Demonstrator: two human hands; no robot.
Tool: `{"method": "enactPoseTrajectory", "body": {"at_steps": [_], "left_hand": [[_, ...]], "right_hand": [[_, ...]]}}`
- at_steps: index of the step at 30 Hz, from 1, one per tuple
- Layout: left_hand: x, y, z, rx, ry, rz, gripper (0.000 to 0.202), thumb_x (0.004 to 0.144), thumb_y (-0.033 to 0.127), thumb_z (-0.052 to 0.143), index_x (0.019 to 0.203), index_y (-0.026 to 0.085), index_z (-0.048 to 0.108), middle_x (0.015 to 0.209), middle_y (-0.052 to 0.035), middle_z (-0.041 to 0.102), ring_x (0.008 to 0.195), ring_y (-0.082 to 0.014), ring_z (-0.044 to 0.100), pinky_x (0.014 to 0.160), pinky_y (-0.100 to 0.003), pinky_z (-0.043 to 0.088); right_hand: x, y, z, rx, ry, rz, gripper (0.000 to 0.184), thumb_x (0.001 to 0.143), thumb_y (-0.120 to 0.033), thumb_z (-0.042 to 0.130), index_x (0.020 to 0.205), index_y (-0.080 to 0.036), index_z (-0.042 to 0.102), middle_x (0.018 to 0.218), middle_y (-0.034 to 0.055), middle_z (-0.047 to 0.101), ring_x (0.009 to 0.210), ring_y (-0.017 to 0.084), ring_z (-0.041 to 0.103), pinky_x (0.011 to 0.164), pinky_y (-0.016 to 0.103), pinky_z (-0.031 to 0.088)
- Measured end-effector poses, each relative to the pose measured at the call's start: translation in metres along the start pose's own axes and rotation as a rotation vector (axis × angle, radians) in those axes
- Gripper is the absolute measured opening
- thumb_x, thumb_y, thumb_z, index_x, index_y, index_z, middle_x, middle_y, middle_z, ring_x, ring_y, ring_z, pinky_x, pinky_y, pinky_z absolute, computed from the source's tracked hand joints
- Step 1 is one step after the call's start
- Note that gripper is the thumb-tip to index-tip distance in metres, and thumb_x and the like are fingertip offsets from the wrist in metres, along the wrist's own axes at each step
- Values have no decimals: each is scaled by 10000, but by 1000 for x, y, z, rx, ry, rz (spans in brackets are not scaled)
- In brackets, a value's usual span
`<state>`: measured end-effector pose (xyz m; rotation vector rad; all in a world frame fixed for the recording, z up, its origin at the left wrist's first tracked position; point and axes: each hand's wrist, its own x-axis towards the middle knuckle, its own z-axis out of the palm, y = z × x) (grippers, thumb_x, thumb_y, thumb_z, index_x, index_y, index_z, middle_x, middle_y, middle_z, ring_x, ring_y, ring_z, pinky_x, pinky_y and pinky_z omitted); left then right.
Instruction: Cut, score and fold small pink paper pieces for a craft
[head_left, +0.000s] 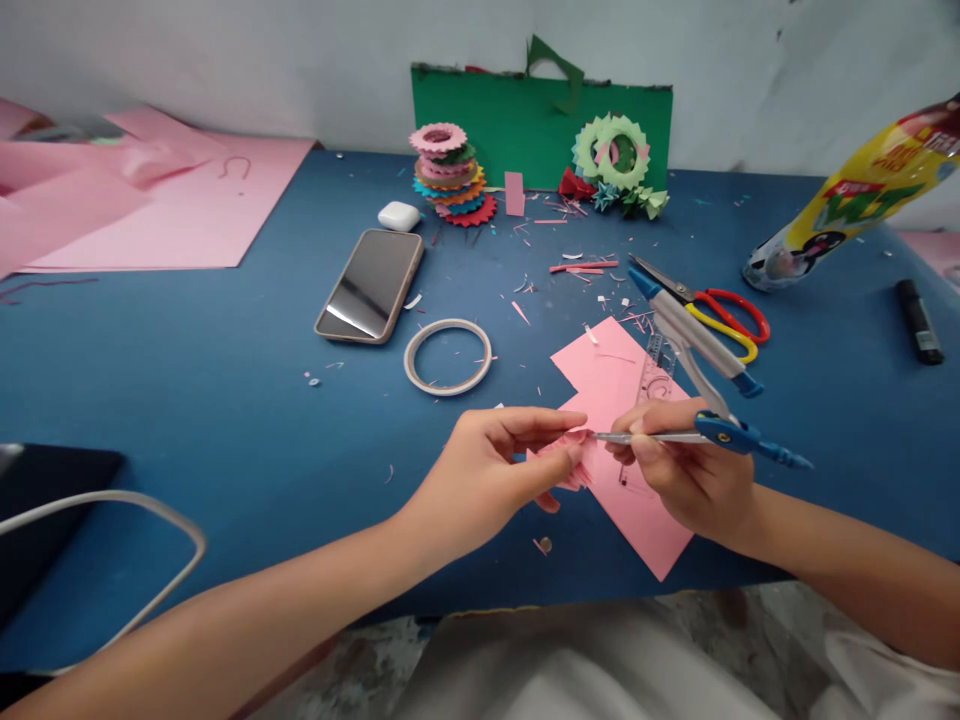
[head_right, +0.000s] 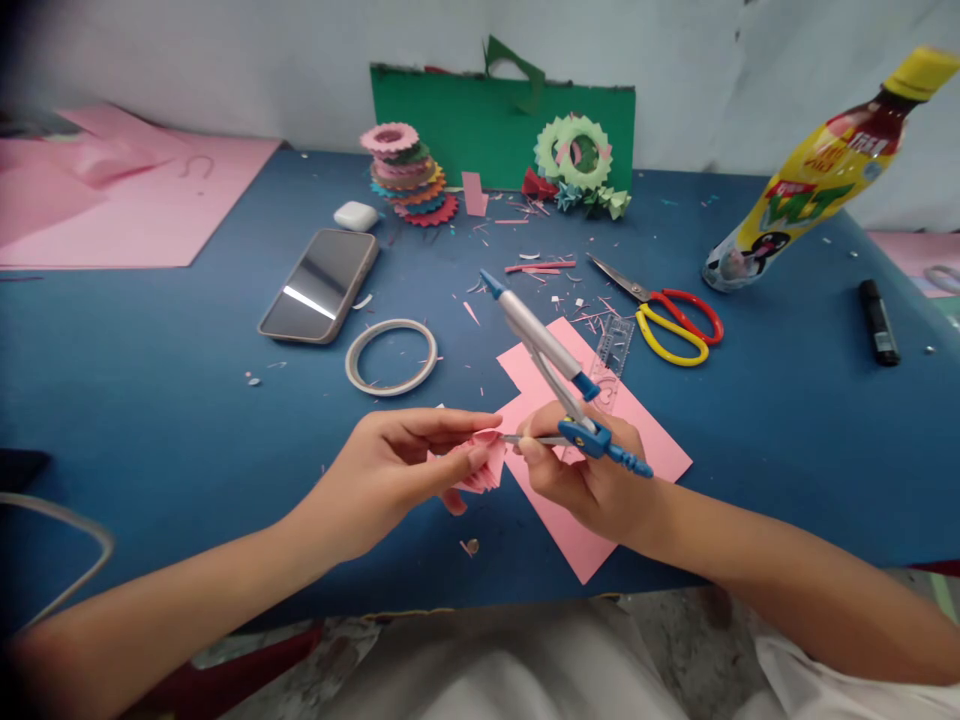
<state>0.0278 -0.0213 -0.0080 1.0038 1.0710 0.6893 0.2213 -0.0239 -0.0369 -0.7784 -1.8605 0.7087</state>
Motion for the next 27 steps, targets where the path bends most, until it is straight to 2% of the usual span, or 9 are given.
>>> {"method": "enactPoseTrajectory", "body": {"at_steps": [4, 8, 11, 15, 21, 23, 27], "left_hand": [[1, -1, -1, -30, -1, 14, 259, 714, 277, 711, 940, 152, 709, 672, -21, 680, 579, -126, 632, 451, -183, 542], [3, -1, -1, -41, 9, 16, 258, 723, 281, 705, 937, 137, 685, 651, -13, 655, 560, -117, 614, 428, -177, 531], [4, -2, -2, -52, 6, 48, 223, 740, 270, 696, 913, 152, 620, 688, 2, 645, 557, -111, 611, 384, -159, 501], [5, -4, -4, -64, -21, 100, 188, 762, 243, 680, 788, 170, 509, 717, 17, 640, 601, -119, 628, 365, -140, 476], [5, -3, -4, -47, -50, 92, 164, 763, 256, 686, 765, 152, 559, 672, 8, 646, 597, -120, 635, 370, -133, 481], [5, -2, -4, -49, -50, 93, 154, 757, 260, 692, 778, 148, 589, 689, -1, 655, 606, -125, 639, 372, -139, 490], [4, -2, -5, -23, -43, 102, 147, 754, 266, 693, 826, 152, 635, 695, -6, 658, 609, -131, 638, 382, -153, 502]], "right_hand": [[1, -3, -2, -40, -37, -14, 179, 811, -81, 511, 894, -239, 502, 734, 3, 596, 668, 148, 616, 618, 301, 538], [1, -6, 0, 75, 10, -28, 228, 815, -63, 500, 936, -257, 513, 746, 2, 601, 666, 147, 618, 587, 293, 538], [2, -5, 0, 142, 71, 20, 212, 839, -84, 483, 946, -262, 525, 743, 5, 598, 659, 147, 614, 567, 292, 531], [6, -4, 0, 131, 112, 79, 116, 847, -125, 500, 858, -233, 538, 736, 7, 591, 630, 134, 598, 553, 280, 519], [9, -8, -3, 196, 186, 190, 77, 856, -145, 511, 829, -214, 532, 788, 10, 635, 618, 115, 602, 503, 234, 518], [9, -9, -4, 201, 152, 247, 76, 852, -141, 530, 830, -213, 534, 761, -3, 633, 603, 105, 602, 505, 220, 513], [9, -8, -1, 240, -36, 387, 39, 864, -179, 545, 845, -209, 530, 752, -16, 607, 593, 86, 596, 522, 200, 506]]}}
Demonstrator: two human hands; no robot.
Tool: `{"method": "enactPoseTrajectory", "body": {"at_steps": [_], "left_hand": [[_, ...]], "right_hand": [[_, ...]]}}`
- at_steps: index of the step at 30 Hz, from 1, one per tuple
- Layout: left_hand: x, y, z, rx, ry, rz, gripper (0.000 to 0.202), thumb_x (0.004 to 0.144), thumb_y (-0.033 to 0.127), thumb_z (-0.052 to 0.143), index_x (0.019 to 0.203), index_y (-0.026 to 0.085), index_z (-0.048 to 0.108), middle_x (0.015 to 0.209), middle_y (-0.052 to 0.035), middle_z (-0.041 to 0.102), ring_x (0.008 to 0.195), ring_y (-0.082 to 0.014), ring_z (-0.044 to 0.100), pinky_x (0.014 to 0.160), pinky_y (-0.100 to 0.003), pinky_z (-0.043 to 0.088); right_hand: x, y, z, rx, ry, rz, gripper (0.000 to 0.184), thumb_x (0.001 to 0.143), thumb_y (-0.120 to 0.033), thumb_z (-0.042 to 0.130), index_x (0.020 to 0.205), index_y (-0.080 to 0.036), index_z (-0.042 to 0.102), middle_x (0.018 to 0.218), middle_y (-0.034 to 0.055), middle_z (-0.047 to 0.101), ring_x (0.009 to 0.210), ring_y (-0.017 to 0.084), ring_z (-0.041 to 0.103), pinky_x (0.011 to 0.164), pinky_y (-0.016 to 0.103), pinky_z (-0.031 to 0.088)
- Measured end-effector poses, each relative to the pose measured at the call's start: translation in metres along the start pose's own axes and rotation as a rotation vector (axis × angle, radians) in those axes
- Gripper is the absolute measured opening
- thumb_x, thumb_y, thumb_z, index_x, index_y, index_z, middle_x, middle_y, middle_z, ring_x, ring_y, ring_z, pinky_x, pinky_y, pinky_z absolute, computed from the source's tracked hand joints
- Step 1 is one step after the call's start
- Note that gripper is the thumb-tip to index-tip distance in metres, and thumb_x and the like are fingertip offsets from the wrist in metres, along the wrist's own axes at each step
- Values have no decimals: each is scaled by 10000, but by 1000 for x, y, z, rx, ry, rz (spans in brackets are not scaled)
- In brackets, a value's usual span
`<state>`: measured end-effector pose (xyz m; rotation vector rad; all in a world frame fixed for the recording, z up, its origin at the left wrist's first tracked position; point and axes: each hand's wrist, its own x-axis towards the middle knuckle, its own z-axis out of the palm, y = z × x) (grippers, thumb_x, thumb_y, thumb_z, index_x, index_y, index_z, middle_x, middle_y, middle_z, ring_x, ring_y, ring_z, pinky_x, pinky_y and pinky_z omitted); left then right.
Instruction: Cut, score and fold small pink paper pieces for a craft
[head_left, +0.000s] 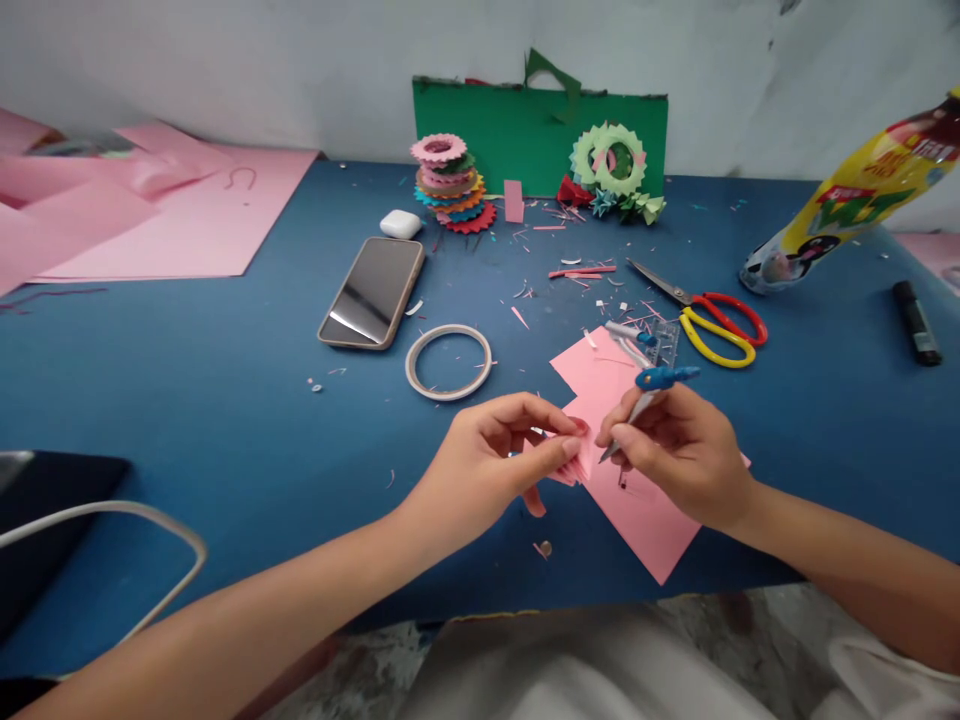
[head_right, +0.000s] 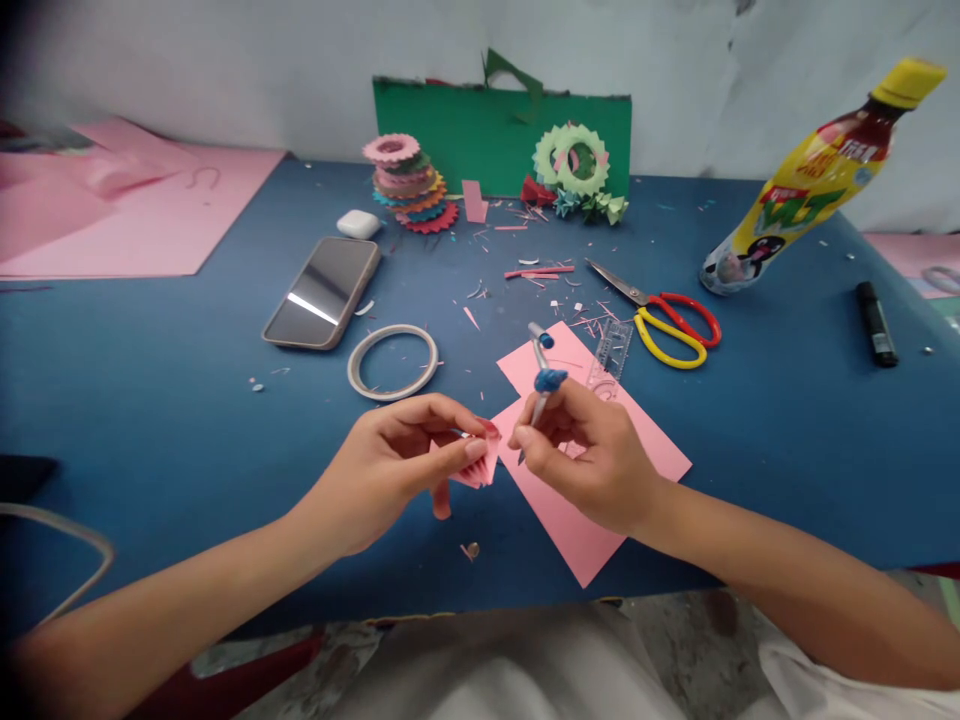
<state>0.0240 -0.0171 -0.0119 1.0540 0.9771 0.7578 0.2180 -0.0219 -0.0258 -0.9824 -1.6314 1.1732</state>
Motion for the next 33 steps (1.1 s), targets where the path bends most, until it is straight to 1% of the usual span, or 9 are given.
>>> {"method": "enactPoseTrajectory", "body": {"at_steps": [4, 9, 13, 17, 20, 23, 25, 30, 33], "left_hand": [[-2, -1, 0, 120, 34, 54, 143, 760, 276, 688, 840, 165, 646, 686, -5, 664, 613, -128, 634, 422, -159, 505], [-4, -2, 2, 320, 81, 184, 145, 767, 282, 673, 850, 164, 659, 735, -31, 691, 630, -134, 643, 505, -184, 503], [-5, -2, 1, 425, 87, 203, 137, 787, 284, 646, 864, 175, 677, 732, -30, 697, 649, -145, 653, 593, -217, 521], [-6, -1, 1, 476, 79, 216, 125, 801, 284, 623, 811, 179, 691, 680, -19, 688, 608, -133, 640, 589, -208, 511], [-6, 1, 1, 455, 67, 206, 129, 811, 282, 615, 805, 174, 686, 728, -20, 690, 642, -126, 642, 600, -193, 510], [-6, 2, 1, 331, 39, 155, 142, 817, 298, 613, 816, 166, 667, 761, -18, 678, 687, -132, 645, 632, -205, 529], [-5, 3, 0, 255, 49, 136, 157, 811, 312, 621, 823, 159, 657, 791, -21, 673, 708, -138, 643, 650, -222, 541], [4, 4, -9, 351, 197, 217, 168, 770, 320, 670, 804, 158, 695, 779, -23, 664, 703, -125, 602, 596, -180, 506], [9, 4, -16, 318, 263, 191, 229, 768, 355, 668, 898, 170, 704, 852, -36, 682, 728, -135, 610, 611, -193, 516]], "right_hand": [[-1, 3, 3, 111, -106, 74, 44, 873, -211, 552, 866, -202, 509, 763, -17, 586, 625, 73, 591, 545, 182, 498], [-1, 5, 6, 190, -118, 142, 165, 833, -226, 620, 837, -198, 457, 762, -22, 586, 597, 67, 579, 533, 186, 495], [-1, 5, 7, 165, -123, 141, 211, 822, -247, 632, 806, -196, 427, 773, -14, 598, 607, 81, 593, 546, 211, 501], [-3, 6, 7, 40, -125, 153, 225, 819, -290, 630, 797, -196, 426, 746, -10, 600, 599, 95, 587, 549, 235, 491], [-4, 8, 7, -16, -108, 145, 217, 839, -292, 594, 777, -202, 407, 749, -10, 592, 585, 93, 573, 543, 242, 480], [-4, 10, 6, -9, -103, 142, 230, 851, -270, 572, 757, -208, 372, 741, -18, 581, 595, 96, 579, 545, 241, 477], [-3, 10, 6, 25, -100, 150, 244, 849, -259, 576, 753, -210, 357, 742, -24, 575, 596, 94, 586, 542, 235, 477], [2, 5, 6, 144, -108, 197, 254, 844, -213, 570, 741, -211, 338, 716, -39, 564, 587, 85, 598, 531, 208, 487], [3, 3, 6, 166, -103, 241, 261, 827, -177, 572, 728, -210, 332, 691, -51, 547, 569, 80, 597, 520, 195, 485]]}}
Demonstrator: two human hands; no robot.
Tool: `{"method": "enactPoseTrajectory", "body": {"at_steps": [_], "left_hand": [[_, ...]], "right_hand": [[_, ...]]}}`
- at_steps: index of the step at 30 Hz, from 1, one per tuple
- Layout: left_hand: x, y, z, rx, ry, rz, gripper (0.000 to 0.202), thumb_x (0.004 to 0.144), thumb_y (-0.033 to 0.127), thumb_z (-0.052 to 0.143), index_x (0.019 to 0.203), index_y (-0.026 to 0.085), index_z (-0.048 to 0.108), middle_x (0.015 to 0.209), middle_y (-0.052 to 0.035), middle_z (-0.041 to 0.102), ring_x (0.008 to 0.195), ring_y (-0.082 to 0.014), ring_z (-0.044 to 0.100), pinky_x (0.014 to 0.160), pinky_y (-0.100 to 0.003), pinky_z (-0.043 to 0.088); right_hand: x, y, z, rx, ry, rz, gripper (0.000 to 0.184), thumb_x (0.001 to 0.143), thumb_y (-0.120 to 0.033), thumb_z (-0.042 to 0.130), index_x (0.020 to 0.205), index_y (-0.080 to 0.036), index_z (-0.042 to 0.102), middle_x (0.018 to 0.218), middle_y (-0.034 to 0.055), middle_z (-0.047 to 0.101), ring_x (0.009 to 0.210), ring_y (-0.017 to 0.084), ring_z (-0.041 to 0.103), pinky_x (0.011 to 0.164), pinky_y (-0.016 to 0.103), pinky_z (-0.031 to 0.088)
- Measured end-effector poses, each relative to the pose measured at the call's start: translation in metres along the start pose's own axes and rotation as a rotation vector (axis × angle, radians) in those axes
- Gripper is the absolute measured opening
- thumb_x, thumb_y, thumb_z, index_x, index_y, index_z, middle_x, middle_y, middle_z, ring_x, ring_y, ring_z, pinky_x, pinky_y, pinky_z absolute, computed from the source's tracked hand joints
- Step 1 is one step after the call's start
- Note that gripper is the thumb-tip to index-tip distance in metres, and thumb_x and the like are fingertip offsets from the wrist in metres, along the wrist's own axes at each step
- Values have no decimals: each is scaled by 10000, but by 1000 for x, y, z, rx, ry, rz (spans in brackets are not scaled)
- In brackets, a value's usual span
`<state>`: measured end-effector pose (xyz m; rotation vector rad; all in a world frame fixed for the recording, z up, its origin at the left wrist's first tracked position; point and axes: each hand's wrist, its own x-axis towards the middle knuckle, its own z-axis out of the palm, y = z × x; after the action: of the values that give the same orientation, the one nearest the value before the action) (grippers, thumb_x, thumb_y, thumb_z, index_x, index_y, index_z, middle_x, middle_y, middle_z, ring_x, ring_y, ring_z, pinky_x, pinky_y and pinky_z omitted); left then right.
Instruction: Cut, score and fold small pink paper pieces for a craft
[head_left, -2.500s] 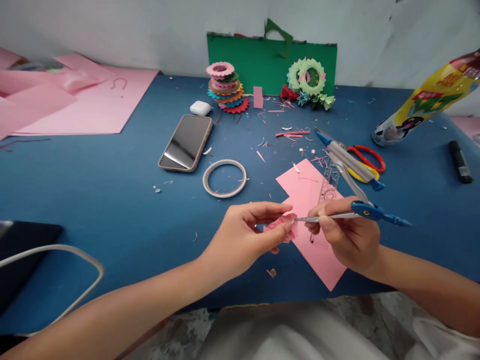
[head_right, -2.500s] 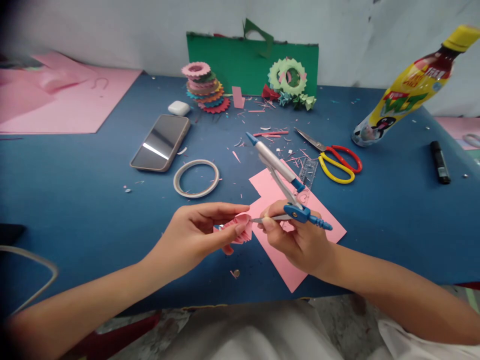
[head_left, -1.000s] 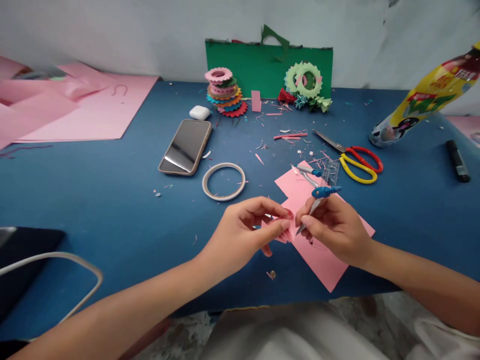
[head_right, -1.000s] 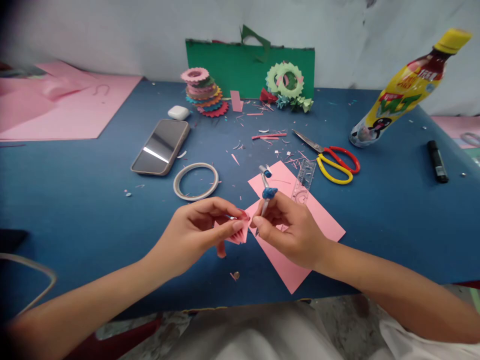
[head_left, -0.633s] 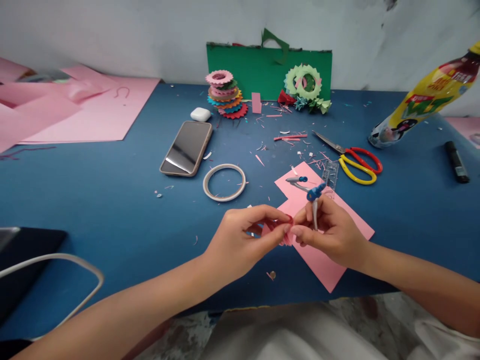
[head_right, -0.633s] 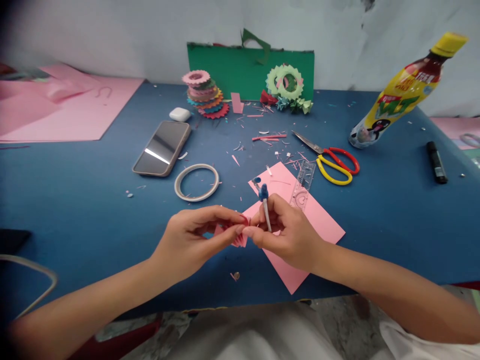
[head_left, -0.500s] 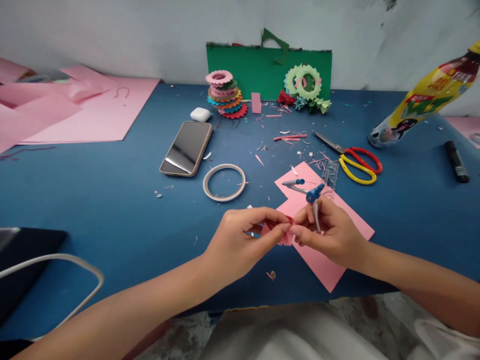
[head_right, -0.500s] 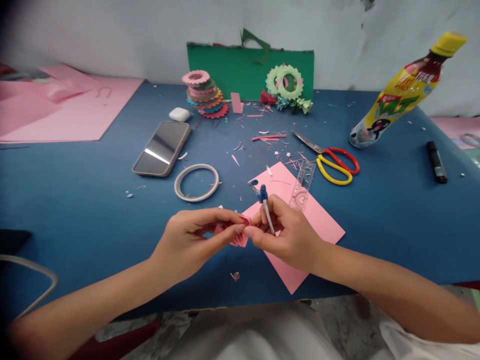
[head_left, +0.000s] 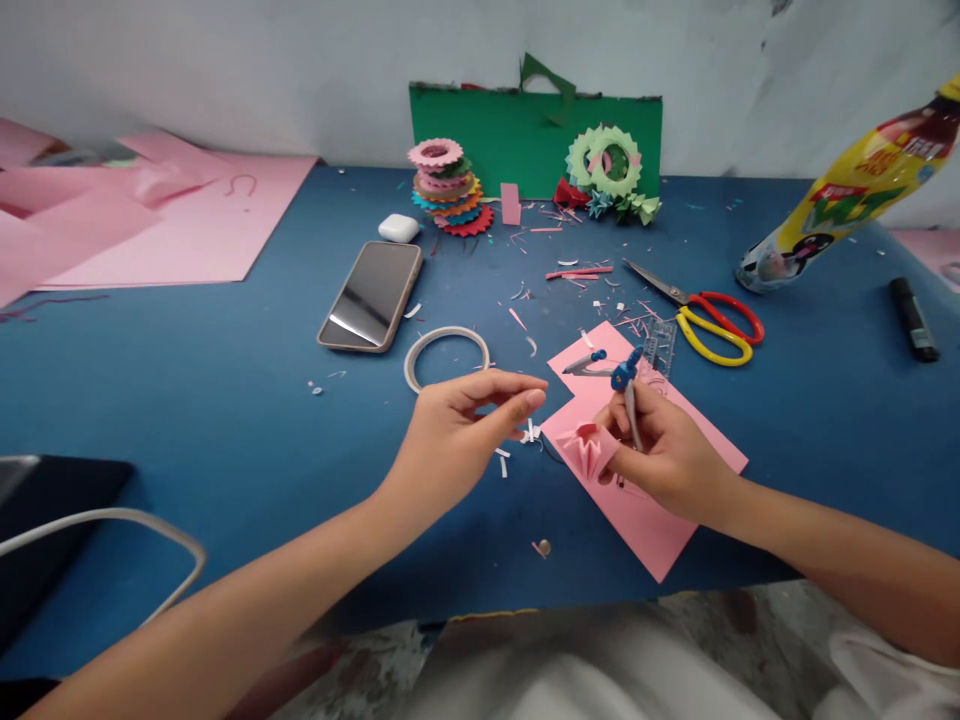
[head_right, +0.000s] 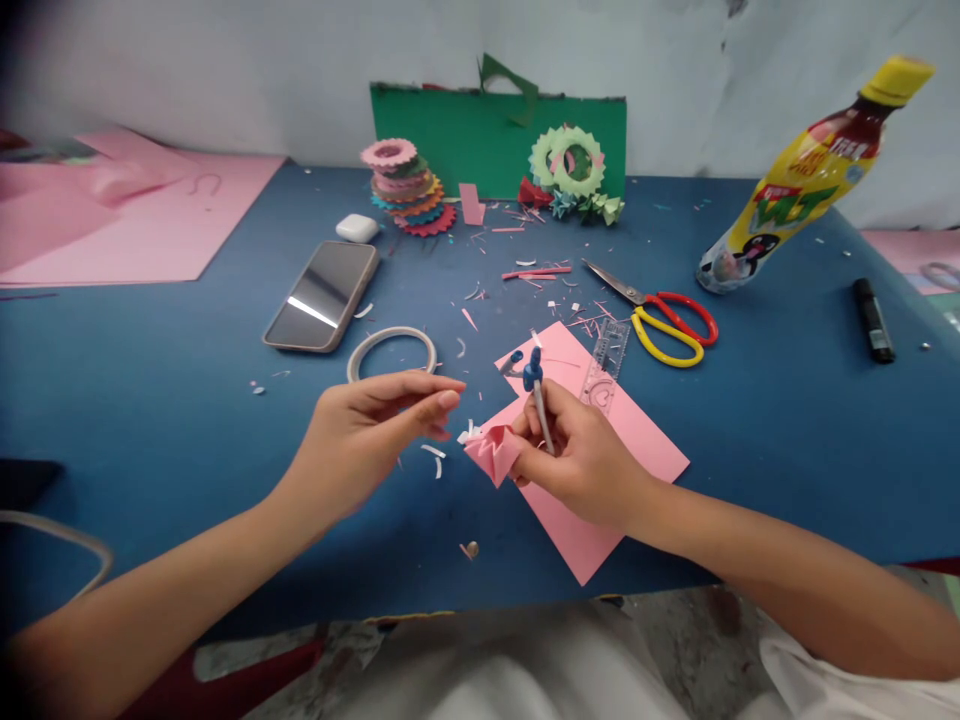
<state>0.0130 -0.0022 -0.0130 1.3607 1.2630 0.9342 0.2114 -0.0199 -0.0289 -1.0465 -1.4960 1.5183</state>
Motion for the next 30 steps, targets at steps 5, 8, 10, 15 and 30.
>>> {"method": "enactPoseTrajectory", "body": {"at_steps": [5, 8, 10, 15, 30], "left_hand": [[-7, 6, 2, -9, -107, -14, 305, 820, 399, 592, 1036, 192, 653, 1061, -69, 659, 914, -189, 620, 689, -230, 528], [-17, 10, 8, 91, -241, -48, 449, 713, 357, 707, 1125, 214, 601, 1157, -81, 618, 973, -221, 611, 669, -228, 530], [-21, 9, 12, 106, -276, -97, 485, 703, 346, 713, 1151, 216, 580, 1149, -87, 619, 923, -217, 630, 639, -231, 537], [-16, 4, 13, -128, -340, -215, 302, 776, 334, 648, 1030, 172, 627, 869, -53, 673, 722, -167, 645, 562, -240, 555], [-8, 8, 9, -433, -328, -464, 175, 688, 246, 738, 855, 196, 738, 677, -6, 672, 496, -75, 569, 455, -166, 521]], "right_hand": [[-1, 2, -2, -154, 35, 28, 233, 827, -190, 562, 737, -210, 349, 671, -49, 538, 546, 84, 569, 501, 203, 459], [-2, 4, -3, -306, 41, 13, 188, 821, -201, 569, 755, -203, 393, 636, -43, 530, 539, 91, 545, 509, 216, 452], [-3, 3, -3, -305, 12, 7, 188, 826, -210, 568, 756, -201, 394, 651, -34, 544, 557, 97, 550, 526, 226, 462], [-2, -1, -1, 13, -76, 37, 269, 851, -268, 575, 739, -208, 338, 682, -41, 542, 564, 86, 576, 534, 222, 501], [2, 0, -9, 143, -17, -87, 348, 929, -424, 421, 676, -185, 429, 585, -44, 447, 485, 63, 418, 434, 191, 351]]}}
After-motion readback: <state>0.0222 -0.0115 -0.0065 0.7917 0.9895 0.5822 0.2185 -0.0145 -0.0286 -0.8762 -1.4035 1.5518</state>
